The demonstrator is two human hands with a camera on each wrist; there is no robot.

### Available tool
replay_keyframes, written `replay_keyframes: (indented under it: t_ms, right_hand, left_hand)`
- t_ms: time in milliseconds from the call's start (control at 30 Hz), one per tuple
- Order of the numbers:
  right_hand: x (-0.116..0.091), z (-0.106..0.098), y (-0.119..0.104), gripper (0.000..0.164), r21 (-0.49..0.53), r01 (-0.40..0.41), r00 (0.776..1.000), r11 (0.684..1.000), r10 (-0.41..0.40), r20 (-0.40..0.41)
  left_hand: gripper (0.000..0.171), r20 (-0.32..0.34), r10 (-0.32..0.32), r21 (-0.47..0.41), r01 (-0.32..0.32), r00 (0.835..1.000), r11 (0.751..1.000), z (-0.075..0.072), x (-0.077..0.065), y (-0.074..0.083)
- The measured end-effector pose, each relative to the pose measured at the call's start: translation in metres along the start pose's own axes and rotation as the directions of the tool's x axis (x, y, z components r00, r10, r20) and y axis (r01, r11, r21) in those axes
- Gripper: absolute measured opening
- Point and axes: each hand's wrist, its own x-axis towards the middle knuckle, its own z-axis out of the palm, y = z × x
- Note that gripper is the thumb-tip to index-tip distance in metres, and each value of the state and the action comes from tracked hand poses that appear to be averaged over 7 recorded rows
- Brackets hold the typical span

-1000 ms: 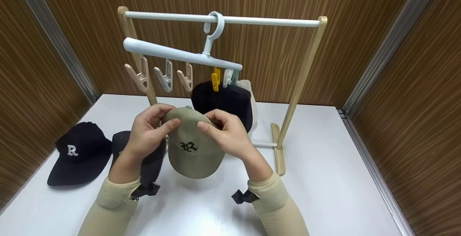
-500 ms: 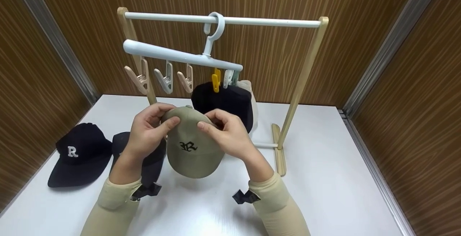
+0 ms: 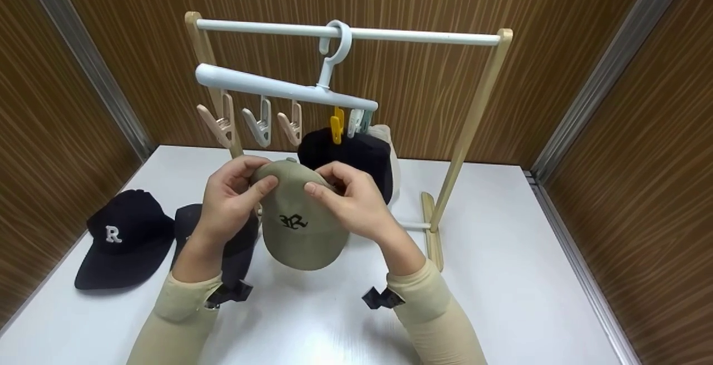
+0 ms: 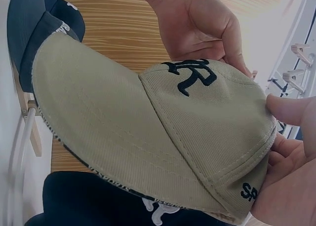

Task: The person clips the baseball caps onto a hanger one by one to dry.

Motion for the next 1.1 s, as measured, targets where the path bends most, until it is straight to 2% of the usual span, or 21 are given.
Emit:
replay_keyframes:
  t_ms: [267, 533, 833, 1100]
  right_hand:
    - [0.006, -0.002, -0.007, 0.008, -0.02, 0.016, 1.0, 1.0, -0.016, -0.002]
    - [0.013, -0.005, -0.014, 0.018, -0.058, -0.004, 1.0, 0.998, 0.005, 0.006]
    - [0.028, -0.009, -0.026, 0.034, -0.079, -0.009, 1.0, 0.997, 0.011, 0.018]
    - [0.045, -0.005, -0.041, 0.045, -0.105, -0.049, 0.999, 0.993, 0.047, -0.02]
  left_hand:
    - [0.023, -0.017, 0.022, -0.004, -0.022, 1.0, 1.0, 0.001, 0.006, 0.001]
    - [0.02, -0.031, 0.052, -0.008, -0.052, 0.998, 0.999, 0.0, 0.009, 0.003]
    - [0.02, -0.041, 0.047, -0.014, -0.047, 0.998, 0.999, 0.0, 0.012, 0.005]
    - [0.02, -0.036, 0.036, -0.029, -0.037, 0.999, 0.999, -0.001, 0.013, 0.005]
